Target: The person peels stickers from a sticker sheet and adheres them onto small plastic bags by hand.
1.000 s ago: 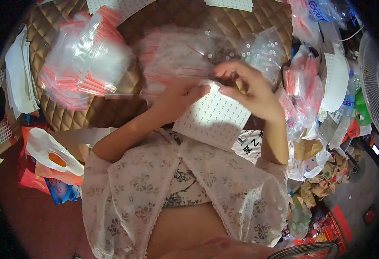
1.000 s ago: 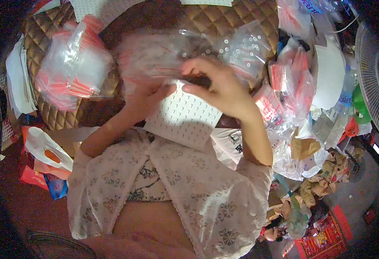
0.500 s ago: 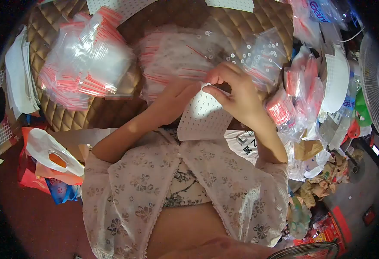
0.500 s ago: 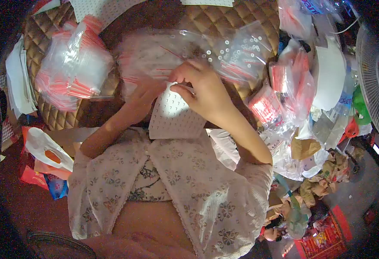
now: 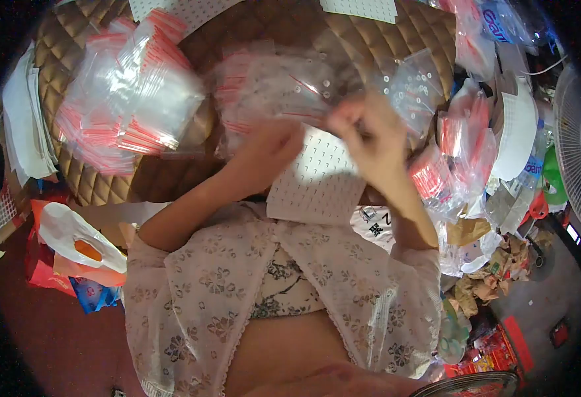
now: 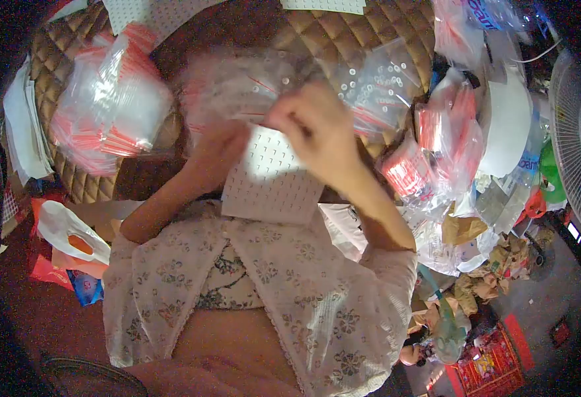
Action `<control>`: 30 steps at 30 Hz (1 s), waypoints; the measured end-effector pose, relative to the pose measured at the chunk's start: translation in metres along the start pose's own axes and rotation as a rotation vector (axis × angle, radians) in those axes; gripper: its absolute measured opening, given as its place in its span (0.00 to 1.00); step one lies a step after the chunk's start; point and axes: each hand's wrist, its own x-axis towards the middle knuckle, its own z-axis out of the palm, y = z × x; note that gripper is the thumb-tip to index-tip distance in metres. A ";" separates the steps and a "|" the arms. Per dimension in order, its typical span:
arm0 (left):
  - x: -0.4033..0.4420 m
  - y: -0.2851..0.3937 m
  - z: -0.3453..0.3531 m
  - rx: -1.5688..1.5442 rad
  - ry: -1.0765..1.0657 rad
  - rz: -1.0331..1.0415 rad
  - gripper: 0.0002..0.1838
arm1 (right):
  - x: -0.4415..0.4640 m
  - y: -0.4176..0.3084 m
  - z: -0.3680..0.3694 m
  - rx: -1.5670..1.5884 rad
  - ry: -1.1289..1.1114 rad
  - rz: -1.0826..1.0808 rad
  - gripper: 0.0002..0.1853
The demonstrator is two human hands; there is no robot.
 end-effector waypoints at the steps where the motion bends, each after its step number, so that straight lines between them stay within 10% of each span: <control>1: 0.003 0.003 0.006 0.295 0.174 0.221 0.13 | 0.009 0.016 -0.005 0.074 -0.006 0.121 0.07; 5: 0.028 0.000 0.013 1.028 0.582 0.626 0.15 | 0.030 0.074 -0.003 0.316 -0.078 0.422 0.12; 10: 0.029 -0.011 0.019 1.038 0.451 0.545 0.18 | 0.043 0.056 0.003 -0.780 -0.155 0.167 0.20; 13: 0.024 -0.007 0.021 1.030 0.408 0.571 0.18 | 0.047 0.056 -0.007 -0.841 0.028 0.060 0.15; 16: 0.025 -0.007 0.025 0.945 0.396 0.593 0.17 | 0.045 0.060 -0.002 -0.402 -0.157 0.108 0.07; 26: 0.025 -0.012 0.034 0.834 0.363 0.641 0.21 | 0.044 0.045 0.011 -0.832 -0.210 0.186 0.11; 30: 0.008 -0.001 0.025 0.650 0.269 0.622 0.19 | 0.022 0.056 -0.018 -0.182 -0.285 0.356 0.14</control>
